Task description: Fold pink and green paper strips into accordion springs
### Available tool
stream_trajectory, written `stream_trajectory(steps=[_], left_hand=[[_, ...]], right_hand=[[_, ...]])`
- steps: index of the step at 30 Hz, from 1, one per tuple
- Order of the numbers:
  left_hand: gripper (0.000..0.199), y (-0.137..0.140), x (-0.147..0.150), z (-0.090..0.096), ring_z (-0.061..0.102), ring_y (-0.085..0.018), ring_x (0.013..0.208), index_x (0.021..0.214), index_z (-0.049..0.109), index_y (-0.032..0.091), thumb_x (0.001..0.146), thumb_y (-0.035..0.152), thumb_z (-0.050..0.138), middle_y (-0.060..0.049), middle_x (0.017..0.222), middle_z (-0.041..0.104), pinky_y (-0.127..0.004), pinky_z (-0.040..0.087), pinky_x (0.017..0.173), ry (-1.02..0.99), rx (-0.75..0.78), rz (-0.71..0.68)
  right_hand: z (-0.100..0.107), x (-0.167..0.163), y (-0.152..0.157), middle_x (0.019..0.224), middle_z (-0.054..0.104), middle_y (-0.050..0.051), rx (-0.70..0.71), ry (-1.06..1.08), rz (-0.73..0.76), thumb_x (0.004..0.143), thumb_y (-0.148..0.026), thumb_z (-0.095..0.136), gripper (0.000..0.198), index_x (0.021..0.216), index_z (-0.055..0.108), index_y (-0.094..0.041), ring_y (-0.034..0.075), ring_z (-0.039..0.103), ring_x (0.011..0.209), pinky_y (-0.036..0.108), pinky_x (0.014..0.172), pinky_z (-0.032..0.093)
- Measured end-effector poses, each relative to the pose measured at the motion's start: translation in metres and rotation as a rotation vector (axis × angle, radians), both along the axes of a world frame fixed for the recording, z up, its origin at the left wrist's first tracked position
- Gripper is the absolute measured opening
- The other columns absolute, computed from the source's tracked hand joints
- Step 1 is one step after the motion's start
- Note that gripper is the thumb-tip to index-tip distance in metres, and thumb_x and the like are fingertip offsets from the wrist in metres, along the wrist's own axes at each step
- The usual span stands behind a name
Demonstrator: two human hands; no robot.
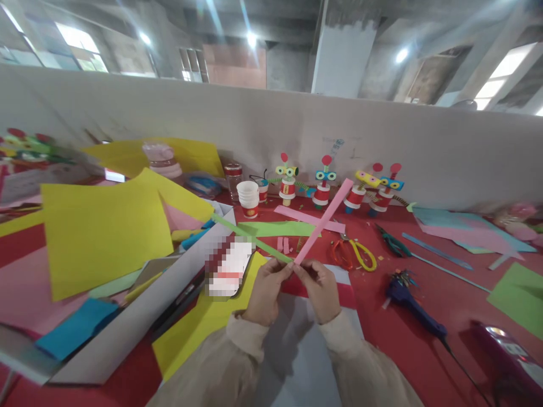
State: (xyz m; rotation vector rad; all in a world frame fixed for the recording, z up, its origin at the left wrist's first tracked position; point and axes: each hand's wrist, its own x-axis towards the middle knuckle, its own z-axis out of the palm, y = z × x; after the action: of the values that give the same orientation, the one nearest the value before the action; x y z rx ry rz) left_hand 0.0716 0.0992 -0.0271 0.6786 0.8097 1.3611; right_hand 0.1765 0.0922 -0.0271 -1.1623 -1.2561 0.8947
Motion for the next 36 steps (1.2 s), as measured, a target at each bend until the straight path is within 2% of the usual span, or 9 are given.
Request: stream_trajectory(steps=[6, 10, 13, 16, 19, 26, 30, 34, 36], left_hand=[[0.015, 0.0, 0.0, 0.0, 0.051, -0.01, 0.057, 0.06, 0.063, 0.014, 0.054, 0.019, 0.076, 0.001, 0.057, 0.061, -0.023, 0.039, 0.06, 0.059, -0.027, 0.046], [0.017, -0.001, 0.001, 0.001, 0.052, -0.011, 0.06, 0.072, 0.064, 0.015, 0.059, 0.021, 0.073, 0.001, 0.062, 0.06, -0.024, 0.041, 0.062, 0.114, 0.064, 0.031], [0.019, 0.001, -0.003, 0.002, 0.055, -0.014, 0.067, 0.083, 0.065, 0.017, 0.066, 0.027, 0.068, -0.001, 0.071, 0.063, -0.026, 0.041, 0.064, 0.392, 0.171, 0.012], [0.017, 0.004, -0.01, 0.003, 0.056, -0.017, 0.07, 0.076, 0.066, 0.018, 0.072, 0.034, 0.062, -0.004, 0.074, 0.065, -0.027, 0.04, 0.063, 0.773, 0.285, 0.02], [0.021, 0.007, -0.015, 0.003, 0.057, -0.018, 0.066, 0.07, 0.066, 0.018, 0.074, 0.037, 0.059, -0.004, 0.068, 0.064, -0.028, 0.039, 0.06, 0.939, 0.322, 0.007], [0.021, 0.008, -0.014, 0.002, 0.057, -0.019, 0.063, 0.061, 0.067, 0.017, 0.071, 0.035, 0.061, -0.003, 0.06, 0.064, -0.027, 0.039, 0.057, 0.751, 0.294, -0.03], [0.023, 0.007, -0.014, 0.003, 0.052, -0.016, 0.056, 0.053, 0.064, 0.016, 0.067, 0.035, 0.064, -0.001, 0.053, 0.059, -0.026, 0.038, 0.055, 0.648, 0.211, 0.011], [0.024, 0.007, -0.017, 0.001, 0.05, -0.013, 0.055, 0.053, 0.063, 0.015, 0.065, 0.035, 0.067, 0.0, 0.051, 0.057, -0.025, 0.037, 0.058, 0.506, 0.116, 0.049], [0.024, 0.008, -0.018, -0.001, 0.05, -0.013, 0.056, 0.054, 0.063, 0.015, 0.066, 0.036, 0.068, -0.001, 0.052, 0.058, -0.025, 0.037, 0.059, 0.424, 0.08, 0.052]], right_hand=[[-0.005, 0.004, 0.003, 0.054, 0.054, -0.003, -0.014, 0.085, 0.064, 0.071, -0.031, 0.064, 0.017, 0.062, 0.058, -0.019, 0.011, 0.045, 0.052, 0.023, 0.051, 0.037], [-0.006, 0.008, 0.005, 0.052, 0.052, -0.004, -0.014, 0.13, 0.092, 0.07, -0.032, 0.064, 0.018, 0.06, 0.059, -0.019, 0.011, 0.043, 0.051, 0.023, 0.051, 0.035], [-0.005, 0.011, 0.007, 0.053, 0.053, -0.004, -0.01, 0.132, 0.067, 0.069, -0.033, 0.064, 0.018, 0.06, 0.06, -0.018, 0.011, 0.043, 0.051, 0.023, 0.051, 0.034], [-0.006, 0.013, 0.009, 0.05, 0.05, -0.004, -0.024, 0.118, 0.061, 0.069, -0.034, 0.064, 0.02, 0.058, 0.058, -0.018, 0.01, 0.042, 0.049, 0.023, 0.049, 0.033], [-0.008, 0.013, 0.01, 0.048, 0.049, -0.005, -0.043, 0.106, 0.08, 0.069, -0.036, 0.064, 0.023, 0.057, 0.055, -0.018, 0.01, 0.041, 0.047, 0.023, 0.048, 0.033], [-0.007, 0.011, 0.01, 0.048, 0.047, -0.005, -0.063, 0.076, 0.081, 0.07, -0.04, 0.063, 0.026, 0.058, 0.051, -0.019, 0.01, 0.04, 0.046, 0.023, 0.047, 0.032], [-0.004, 0.01, 0.008, 0.048, 0.045, -0.006, -0.027, -0.022, 0.038, 0.071, -0.041, 0.063, 0.029, 0.056, 0.05, -0.019, 0.01, 0.038, 0.047, 0.023, 0.047, 0.031], [-0.003, 0.014, 0.007, 0.046, 0.035, -0.008, -0.008, 0.02, -0.018, 0.076, -0.042, 0.058, 0.033, 0.054, 0.044, -0.02, 0.009, 0.032, 0.045, 0.023, 0.044, 0.028], [-0.002, 0.016, 0.007, 0.054, 0.046, -0.005, 0.027, 0.056, -0.024, 0.077, -0.04, 0.057, 0.024, 0.065, 0.053, -0.02, 0.01, 0.041, 0.05, 0.023, 0.048, 0.034]])
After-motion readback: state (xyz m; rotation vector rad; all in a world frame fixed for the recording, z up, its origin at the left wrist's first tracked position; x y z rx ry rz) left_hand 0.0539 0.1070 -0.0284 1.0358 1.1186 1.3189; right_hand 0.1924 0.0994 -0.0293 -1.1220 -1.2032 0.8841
